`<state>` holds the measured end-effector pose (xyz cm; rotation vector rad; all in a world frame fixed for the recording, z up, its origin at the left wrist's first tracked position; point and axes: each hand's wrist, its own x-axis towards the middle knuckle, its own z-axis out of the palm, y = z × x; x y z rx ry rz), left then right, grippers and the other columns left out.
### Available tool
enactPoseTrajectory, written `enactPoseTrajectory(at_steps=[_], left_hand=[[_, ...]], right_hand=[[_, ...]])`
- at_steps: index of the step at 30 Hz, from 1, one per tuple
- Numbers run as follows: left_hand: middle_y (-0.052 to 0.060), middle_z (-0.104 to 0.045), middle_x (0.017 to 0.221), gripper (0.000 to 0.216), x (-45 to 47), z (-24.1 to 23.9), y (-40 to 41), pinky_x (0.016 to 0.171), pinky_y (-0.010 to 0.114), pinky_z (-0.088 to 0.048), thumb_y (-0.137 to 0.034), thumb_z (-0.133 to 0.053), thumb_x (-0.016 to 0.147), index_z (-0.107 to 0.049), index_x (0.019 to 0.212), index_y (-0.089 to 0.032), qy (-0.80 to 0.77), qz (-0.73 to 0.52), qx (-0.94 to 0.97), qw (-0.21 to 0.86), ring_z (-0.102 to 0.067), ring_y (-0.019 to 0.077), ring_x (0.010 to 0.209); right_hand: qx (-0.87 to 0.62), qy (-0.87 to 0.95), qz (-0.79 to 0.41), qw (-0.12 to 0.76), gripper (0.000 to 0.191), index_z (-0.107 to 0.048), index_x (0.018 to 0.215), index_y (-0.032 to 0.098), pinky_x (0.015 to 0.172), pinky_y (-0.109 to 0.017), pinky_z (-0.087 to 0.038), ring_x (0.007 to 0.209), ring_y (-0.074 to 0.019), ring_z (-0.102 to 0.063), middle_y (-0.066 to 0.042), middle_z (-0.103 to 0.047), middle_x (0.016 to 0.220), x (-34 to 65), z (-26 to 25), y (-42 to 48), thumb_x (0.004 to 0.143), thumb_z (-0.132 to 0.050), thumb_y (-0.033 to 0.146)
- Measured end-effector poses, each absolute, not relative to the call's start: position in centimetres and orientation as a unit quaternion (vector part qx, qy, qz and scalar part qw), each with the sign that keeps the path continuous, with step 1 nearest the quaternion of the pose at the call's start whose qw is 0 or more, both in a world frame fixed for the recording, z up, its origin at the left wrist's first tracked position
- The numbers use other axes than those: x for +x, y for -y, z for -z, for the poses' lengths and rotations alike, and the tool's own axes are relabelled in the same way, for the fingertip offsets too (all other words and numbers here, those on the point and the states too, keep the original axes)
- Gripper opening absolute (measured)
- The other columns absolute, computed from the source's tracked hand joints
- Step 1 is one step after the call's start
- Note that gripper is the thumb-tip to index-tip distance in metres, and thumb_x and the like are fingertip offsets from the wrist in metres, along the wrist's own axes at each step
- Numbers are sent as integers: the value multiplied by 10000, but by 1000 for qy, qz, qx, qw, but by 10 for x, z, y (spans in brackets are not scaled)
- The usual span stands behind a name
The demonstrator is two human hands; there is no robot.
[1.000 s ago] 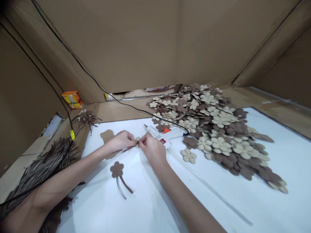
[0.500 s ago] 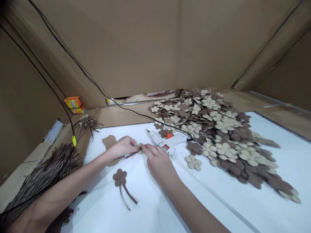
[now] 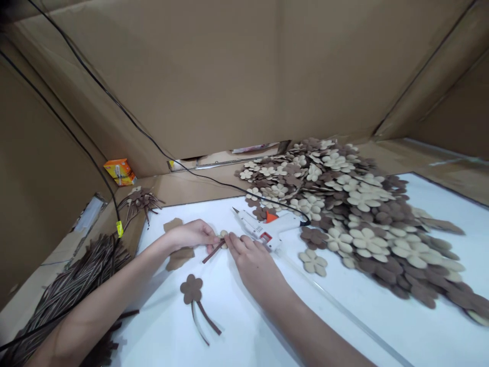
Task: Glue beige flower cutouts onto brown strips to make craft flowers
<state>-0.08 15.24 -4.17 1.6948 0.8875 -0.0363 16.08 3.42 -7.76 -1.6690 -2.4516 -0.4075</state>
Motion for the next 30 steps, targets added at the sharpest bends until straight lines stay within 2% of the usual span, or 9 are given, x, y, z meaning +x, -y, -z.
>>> enactPoseTrajectory(at_steps=[4, 9, 14, 21, 26, 30], left_hand=[[31, -630, 551, 441, -6, 34, -155, 362, 232, -133, -540, -599, 661, -669, 670, -104, -359, 76, 710, 602, -227, 40, 340], [31, -634, 557, 393, -5, 29, -154, 341, 221, -167, -491, -600, 690, -664, 659, -105, -343, 104, 705, 612, -266, 36, 335], [7, -606, 503, 371, -4, 27, -154, 318, 204, -195, -477, -602, 698, -636, 636, -114, -349, 128, 704, 605, -288, 31, 303], [18, -623, 538, 491, -6, 27, -155, 303, 191, -213, -619, -515, 698, -567, 623, -137, -344, 163, 729, 568, -319, 36, 278], [39, -667, 621, 532, -12, 8, -153, 325, 207, -261, -635, -399, 751, -562, 609, -149, -376, 164, 783, 468, -346, 48, 266], [4, -595, 504, 478, -17, -1, -151, 368, 215, -270, -560, -416, 767, -610, 606, -154, -422, 79, 834, 348, -412, 82, 309]], right_hand=[[-568, 810, 107, 101, 505, -494, 1250, 94, 772, -369, -488, 965, -230, -521, -73, -566, 1233, 162, 80, -32, 767, -385, -2], [-567, 810, 68, 129, 505, -469, 1271, 82, 859, -378, -459, 1050, -228, -490, -72, -519, 1289, 167, 80, -30, 788, -359, -11], [-554, 820, 53, 131, 511, -464, 1280, 108, 879, -364, -457, 1039, -212, -504, -69, -526, 1283, 171, 79, -32, 793, -367, -12], [-541, 830, 60, 125, 506, -408, 1312, 62, 876, -387, -460, 1057, -239, -484, -104, -510, 1292, 175, 81, -31, 811, -363, 0], [-549, 825, 50, 127, 541, -364, 1340, 63, 875, -391, -466, 1041, -240, -486, -101, -506, 1295, 173, 79, -29, 804, -362, -13], [-555, 820, 43, 131, 553, -375, 1340, 84, 871, -393, -469, 1038, -241, -490, -97, -504, 1298, 173, 78, -30, 798, -358, -21]])
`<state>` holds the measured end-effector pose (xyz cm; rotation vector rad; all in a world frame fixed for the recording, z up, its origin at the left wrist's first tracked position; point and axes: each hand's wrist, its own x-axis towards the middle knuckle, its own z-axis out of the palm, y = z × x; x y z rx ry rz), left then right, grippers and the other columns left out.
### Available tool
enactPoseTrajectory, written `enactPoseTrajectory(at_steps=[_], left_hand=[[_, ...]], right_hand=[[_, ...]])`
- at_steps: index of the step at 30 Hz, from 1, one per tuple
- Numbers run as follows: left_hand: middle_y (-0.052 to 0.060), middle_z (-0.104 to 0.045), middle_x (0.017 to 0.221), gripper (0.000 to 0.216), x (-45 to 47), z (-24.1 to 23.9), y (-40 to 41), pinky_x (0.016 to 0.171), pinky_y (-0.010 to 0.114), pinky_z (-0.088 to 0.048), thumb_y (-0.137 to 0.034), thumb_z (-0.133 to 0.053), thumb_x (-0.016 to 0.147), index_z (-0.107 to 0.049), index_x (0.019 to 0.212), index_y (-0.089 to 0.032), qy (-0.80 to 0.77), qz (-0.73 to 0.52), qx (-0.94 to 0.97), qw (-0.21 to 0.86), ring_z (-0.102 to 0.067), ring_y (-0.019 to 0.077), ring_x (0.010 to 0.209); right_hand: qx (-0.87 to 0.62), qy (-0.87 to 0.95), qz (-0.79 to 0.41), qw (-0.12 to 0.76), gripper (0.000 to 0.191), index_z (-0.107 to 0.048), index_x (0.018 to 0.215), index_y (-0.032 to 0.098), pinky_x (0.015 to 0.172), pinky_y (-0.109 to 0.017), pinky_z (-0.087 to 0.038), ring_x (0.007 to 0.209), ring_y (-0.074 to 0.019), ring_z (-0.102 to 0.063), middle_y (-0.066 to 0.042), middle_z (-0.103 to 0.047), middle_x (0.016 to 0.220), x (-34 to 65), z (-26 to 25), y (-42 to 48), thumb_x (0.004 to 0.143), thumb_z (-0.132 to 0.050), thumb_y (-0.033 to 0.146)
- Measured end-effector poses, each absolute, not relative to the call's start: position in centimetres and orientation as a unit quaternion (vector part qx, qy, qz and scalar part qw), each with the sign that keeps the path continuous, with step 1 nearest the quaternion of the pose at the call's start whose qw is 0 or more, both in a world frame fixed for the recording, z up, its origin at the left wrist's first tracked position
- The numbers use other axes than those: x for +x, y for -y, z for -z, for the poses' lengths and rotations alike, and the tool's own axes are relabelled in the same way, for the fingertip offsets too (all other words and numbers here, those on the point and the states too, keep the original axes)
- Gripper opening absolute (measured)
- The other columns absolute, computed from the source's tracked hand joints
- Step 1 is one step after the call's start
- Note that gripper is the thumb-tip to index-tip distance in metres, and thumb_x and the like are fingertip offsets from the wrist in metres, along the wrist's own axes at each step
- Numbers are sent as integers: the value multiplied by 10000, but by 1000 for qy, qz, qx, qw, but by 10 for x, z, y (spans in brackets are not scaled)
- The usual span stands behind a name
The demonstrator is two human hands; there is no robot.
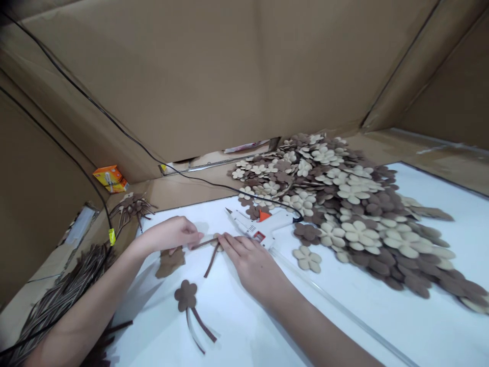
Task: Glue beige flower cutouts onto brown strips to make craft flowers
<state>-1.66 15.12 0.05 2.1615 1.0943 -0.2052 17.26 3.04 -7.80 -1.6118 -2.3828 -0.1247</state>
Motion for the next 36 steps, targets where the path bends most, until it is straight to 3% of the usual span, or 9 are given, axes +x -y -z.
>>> enactPoseTrajectory(at_steps=[3, 10, 15, 20, 24, 29, 33, 36], left_hand=[[-6, -555, 479, 424, -12, 5, -149, 417, 212, -265, -506, -464, 755, -607, 564, -155, -426, -19, 856, 293, -456, 101, 419], [-5, -627, 618, 292, 6, 23, -138, 481, 215, -296, -453, -532, 730, -632, 660, -188, -420, -56, 863, 276, -517, 130, 570], [-5, -629, 652, 331, 8, 36, -134, 483, 215, -309, -516, -534, 720, -626, 721, -198, -439, -73, 843, 303, -537, 140, 587], [-11, -618, 666, 339, 9, 47, -137, 503, 212, -335, -469, -600, 684, -627, 879, -193, -453, -99, 828, 316, -556, 144, 609], [-9, -614, 668, 289, 10, 50, -137, 529, 215, -356, -435, -627, 667, -635, 813, -185, -456, -98, 826, 318, -559, 142, 609], [-6, -611, 652, 216, 12, 52, -136, 534, 215, -356, -362, -614, 668, -654, 763, -172, -450, -95, 828, 321, -551, 138, 611], [-3, -616, 642, 228, 13, 51, -135, 509, 210, -345, -359, -587, 670, -667, 746, -160, -447, -86, 829, 324, -531, 126, 575], [-4, -607, 624, 229, 13, 49, -135, 507, 213, -337, -353, -582, 658, -672, 720, -152, -437, -79, 836, 322, -513, 125, 568]], right_hand=[[-552, 824, 31, 127, 533, -418, 1320, 116, 876, -401, -465, 1040, -243, -493, -84, -492, 1313, 173, 78, -31, 806, -355, -12], [-577, 805, -18, 136, 539, -458, 1300, 151, 889, -413, -453, 1042, -246, -491, -67, -490, 1316, 171, 76, -31, 802, -336, -15], [-603, 779, -77, 154, 611, -476, 1288, 145, 948, -448, -394, 1133, -264, -424, -85, -470, 1327, 167, 71, -30, 728, -328, -52], [-624, 744, -174, 162, 656, -444, 1312, 191, 1020, -460, -299, 1224, -255, -335, -74, -427, 1354, 165, 61, -31, 707, -342, -40], [-643, 702, -244, 186, 637, -465, 1295, 205, 1034, -469, -262, 1263, -265, -281, -75, -383, 1380, 162, 57, -32, 704, -360, -8], [-661, 630, -280, 294, 456, -614, 1116, 191, 1012, -418, -311, 1159, -229, -422, -72, -538, 1216, 160, 60, -34, 755, -358, 80], [-683, 595, -234, 353, 432, -513, 1193, 161, 912, -368, -416, 1064, -211, -504, -82, -582, 1141, 156, 62, -34, 778, -395, 141], [-690, 604, -187, 352, 377, -547, 1141, 134, 902, -410, -400, 1024, -248, -516, -118, -608, 1056, 150, 63, -35, 778, -446, 148]])
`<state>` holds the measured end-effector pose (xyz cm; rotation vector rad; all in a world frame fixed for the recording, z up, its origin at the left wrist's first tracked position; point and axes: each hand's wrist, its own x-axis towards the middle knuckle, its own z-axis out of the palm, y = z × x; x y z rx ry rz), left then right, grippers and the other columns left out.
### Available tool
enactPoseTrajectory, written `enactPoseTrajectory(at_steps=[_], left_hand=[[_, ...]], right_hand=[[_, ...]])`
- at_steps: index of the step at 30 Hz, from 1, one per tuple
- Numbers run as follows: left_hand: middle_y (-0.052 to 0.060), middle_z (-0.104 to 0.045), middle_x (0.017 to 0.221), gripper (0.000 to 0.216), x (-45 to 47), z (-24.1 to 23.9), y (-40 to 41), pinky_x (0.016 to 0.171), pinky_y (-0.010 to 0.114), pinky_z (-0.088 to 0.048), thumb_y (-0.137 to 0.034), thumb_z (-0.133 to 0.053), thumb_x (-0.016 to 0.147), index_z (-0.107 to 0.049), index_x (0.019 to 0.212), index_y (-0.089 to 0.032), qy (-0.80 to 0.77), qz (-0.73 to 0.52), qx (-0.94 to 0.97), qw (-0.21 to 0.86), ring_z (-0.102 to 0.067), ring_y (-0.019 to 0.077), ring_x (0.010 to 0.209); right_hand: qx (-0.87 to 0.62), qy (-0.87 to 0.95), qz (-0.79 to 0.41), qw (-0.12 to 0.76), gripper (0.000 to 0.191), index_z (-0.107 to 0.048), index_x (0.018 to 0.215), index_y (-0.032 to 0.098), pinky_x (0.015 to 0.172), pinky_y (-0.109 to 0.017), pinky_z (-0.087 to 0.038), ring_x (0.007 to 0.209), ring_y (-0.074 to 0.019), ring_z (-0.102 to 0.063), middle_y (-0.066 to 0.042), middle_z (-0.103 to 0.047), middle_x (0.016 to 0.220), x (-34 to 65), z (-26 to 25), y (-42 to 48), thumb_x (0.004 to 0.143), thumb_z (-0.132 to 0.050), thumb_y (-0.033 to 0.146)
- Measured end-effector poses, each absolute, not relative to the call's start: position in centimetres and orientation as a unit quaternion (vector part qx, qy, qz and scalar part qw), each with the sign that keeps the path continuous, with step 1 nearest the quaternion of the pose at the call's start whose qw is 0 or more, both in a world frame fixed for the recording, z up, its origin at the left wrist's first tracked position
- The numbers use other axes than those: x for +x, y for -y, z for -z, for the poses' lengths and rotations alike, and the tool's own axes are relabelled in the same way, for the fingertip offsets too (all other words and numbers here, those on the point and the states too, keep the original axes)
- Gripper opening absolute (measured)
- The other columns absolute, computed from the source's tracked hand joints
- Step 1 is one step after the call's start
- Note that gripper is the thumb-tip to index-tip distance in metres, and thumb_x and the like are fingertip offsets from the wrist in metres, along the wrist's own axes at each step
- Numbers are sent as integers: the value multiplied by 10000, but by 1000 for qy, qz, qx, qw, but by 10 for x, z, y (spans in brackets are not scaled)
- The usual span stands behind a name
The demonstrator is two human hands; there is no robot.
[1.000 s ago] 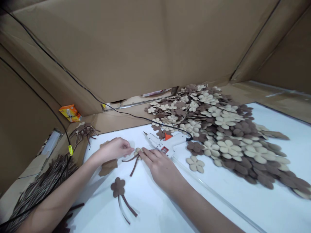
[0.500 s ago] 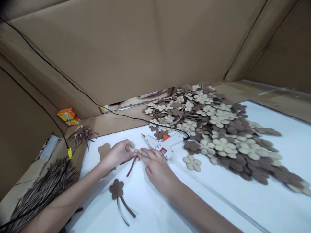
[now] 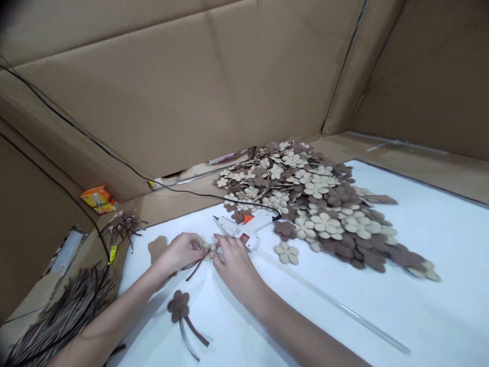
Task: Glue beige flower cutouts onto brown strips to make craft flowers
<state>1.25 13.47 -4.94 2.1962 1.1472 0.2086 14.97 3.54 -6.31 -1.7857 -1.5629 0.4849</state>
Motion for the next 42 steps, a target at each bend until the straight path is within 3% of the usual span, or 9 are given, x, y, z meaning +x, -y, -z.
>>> enactPoseTrajectory(at_steps=[4, 10, 18, 21, 32, 37, 42], left_hand=[[-12, -606, 614, 152, 13, 46, -133, 538, 212, -348, -279, -604, 610, -668, 670, -155, -405, -74, 851, 325, -518, 130, 596], [-18, -637, 638, 111, 15, 32, -121, 578, 199, -360, -228, -562, 644, -649, 661, -161, -355, -92, 864, 346, -546, 124, 632], [22, -656, 733, 153, 17, 3, -110, 554, 182, -382, -241, -549, 684, -633, 751, -132, -352, -118, 838, 400, -531, 111, 623], [12, -641, 709, 187, 17, -3, -106, 471, 186, -335, -291, -555, 697, -645, 747, -135, -369, -104, 819, 428, -461, 87, 513], [-88, -326, 384, 159, 21, -6, -93, 368, 183, -143, -304, -540, 694, -592, 711, -155, -411, -131, 801, 414, -280, 57, 339], [-86, -323, 436, 134, 22, -5, -90, 375, 181, -150, -278, -544, 678, -578, 699, -150, -397, -137, 803, 422, -255, 47, 375], [-80, -337, 464, 149, 24, -7, -89, 378, 181, -162, -290, -536, 688, -579, 692, -148, -395, -143, 804, 421, -257, 44, 387]], right_hand=[[-679, 610, -184, 364, 237, -629, 938, 165, 861, -389, -409, 932, -234, -547, -94, -630, 924, 143, 64, -36, 770, -470, 114], [-663, 587, -229, 404, 158, -603, 801, 191, 680, -289, -448, 743, -174, -588, -18, -647, 774, 148, 61, -33, 738, -475, 124], [-605, 471, -382, 515, 344, -503, 1029, 181, 531, -246, -369, 534, -115, -446, 9, -637, 711, 158, 39, -27, 694, -563, 229], [-587, 446, -407, 539, 380, -478, 1038, 196, 517, -243, -336, 519, -110, -401, 15, -624, 698, 159, 34, -25, 676, -583, 242], [-597, 443, -389, 544, 429, -454, 1063, 217, 527, -242, -330, 529, -110, -398, 22, -627, 729, 159, 26, -21, 658, -595, 231], [-574, 437, -439, 536, 461, -446, 1070, 198, 517, -230, -320, 530, -99, -389, 34, -590, 695, 162, 26, -23, 632, -587, 219], [-581, 457, -405, 538, 420, -449, 1040, 198, 549, -239, -344, 565, -106, -406, 28, -591, 704, 162, 28, -25, 635, -563, 195]])
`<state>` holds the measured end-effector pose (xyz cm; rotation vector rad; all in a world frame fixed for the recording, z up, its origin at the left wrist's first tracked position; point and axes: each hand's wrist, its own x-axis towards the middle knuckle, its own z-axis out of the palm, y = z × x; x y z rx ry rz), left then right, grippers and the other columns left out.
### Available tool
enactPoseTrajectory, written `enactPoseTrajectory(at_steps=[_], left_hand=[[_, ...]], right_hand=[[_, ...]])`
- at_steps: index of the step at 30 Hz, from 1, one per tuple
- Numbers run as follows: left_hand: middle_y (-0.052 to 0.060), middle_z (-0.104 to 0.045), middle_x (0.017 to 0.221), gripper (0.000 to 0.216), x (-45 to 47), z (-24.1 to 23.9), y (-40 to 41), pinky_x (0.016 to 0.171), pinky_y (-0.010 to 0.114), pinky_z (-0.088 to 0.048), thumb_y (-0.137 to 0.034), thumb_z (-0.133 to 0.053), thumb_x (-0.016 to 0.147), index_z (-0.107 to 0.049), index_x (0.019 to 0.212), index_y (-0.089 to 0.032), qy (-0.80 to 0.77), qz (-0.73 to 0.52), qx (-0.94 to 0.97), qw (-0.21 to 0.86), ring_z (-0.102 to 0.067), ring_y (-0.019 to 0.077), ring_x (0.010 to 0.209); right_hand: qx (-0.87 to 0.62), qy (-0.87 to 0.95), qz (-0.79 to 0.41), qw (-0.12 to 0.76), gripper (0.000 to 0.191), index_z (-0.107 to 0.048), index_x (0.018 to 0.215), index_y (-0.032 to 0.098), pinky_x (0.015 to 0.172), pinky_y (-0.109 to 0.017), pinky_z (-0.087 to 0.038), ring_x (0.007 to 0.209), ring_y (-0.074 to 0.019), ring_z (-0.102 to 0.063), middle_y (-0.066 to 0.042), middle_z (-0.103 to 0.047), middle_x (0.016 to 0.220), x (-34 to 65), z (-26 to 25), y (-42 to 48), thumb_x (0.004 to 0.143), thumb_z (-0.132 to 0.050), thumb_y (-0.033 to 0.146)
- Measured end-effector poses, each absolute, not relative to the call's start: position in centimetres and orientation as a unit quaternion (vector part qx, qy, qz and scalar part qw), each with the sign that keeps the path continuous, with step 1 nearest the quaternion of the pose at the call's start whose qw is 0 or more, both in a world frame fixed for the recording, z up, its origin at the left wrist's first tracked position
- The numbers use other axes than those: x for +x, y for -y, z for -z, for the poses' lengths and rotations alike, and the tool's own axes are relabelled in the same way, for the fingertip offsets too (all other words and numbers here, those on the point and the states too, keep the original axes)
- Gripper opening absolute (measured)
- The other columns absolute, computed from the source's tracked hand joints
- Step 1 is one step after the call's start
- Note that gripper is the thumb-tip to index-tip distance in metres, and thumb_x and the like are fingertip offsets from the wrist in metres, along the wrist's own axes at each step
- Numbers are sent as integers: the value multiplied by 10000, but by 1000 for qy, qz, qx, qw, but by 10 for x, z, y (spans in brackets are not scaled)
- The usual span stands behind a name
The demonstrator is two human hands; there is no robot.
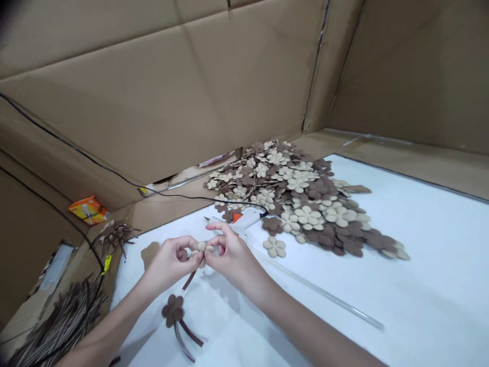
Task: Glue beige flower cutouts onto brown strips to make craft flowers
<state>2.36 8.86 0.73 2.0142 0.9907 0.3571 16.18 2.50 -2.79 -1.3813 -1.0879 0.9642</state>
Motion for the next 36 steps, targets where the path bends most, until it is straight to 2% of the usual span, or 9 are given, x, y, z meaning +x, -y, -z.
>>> enactPoseTrajectory(at_steps=[5, 12, 17, 21, 26, 32, 36], left_hand=[[-75, -376, 461, 151, 24, -6, -90, 366, 179, -169, -300, -549, 684, -559, 677, -150, -399, -132, 795, 437, -277, 39, 360], [-56, -448, 466, 147, 24, -7, -88, 354, 174, -180, -288, -554, 682, -577, 695, -144, -395, -151, 779, 462, -331, 46, 345], [-59, -439, 498, 139, 25, -8, -87, 359, 174, -184, -275, -555, 675, -574, 686, -138, -394, -143, 780, 465, -309, 39, 361], [-57, -454, 516, 165, 24, -7, -88, 364, 177, -172, -286, -559, 676, -603, 709, -131, -395, -124, 789, 453, -267, 34, 377], [-40, -511, 583, 173, 25, -6, -88, 369, 180, -172, -274, -570, 662, -622, 717, -118, -388, -125, 783, 469, -255, 30, 396], [-33, -517, 602, 171, 26, -3, -90, 386, 179, -190, -272, -605, 635, -599, 686, -109, -381, -160, 744, 525, -263, 25, 402], [-6, -557, 640, 178, 26, 2, -92, 394, 185, -206, -278, -613, 635, -592, 680, -107, -389, -165, 739, 525, -278, 32, 416]], right_hand=[[-584, 469, -380, 543, 433, -443, 1057, 198, 549, -244, -353, 561, -107, -411, 17, -611, 719, 162, 32, -25, 640, -557, 182], [-573, 450, -432, 533, 467, -449, 1084, 182, 558, -239, -351, 574, -105, -435, 34, -586, 691, 168, 23, -24, 639, -591, 198], [-550, 408, -492, 538, 504, -445, 1087, 175, 524, -227, -333, 574, -103, -447, 20, -582, 717, 170, 23, -22, 618, -621, 235], [-555, 399, -493, 538, 515, -434, 1069, 179, 501, -224, -316, 532, -91, -417, 33, -564, 696, 169, 22, -21, 595, -625, 244], [-575, 431, -459, 522, 488, -438, 1072, 185, 532, -240, -315, 548, -96, -404, 40, -558, 689, 168, 19, -20, 617, -606, 237], [-537, 418, -500, 535, 517, -384, 1133, 200, 572, -254, -347, 621, -122, -484, 20, -570, 738, 170, 27, -20, 673, -612, 264], [-531, 431, -501, 531, 513, -373, 1138, 204, 561, -254, -331, 608, -120, -472, 14, -583, 740, 172, 29, -19, 685, -609, 256]])
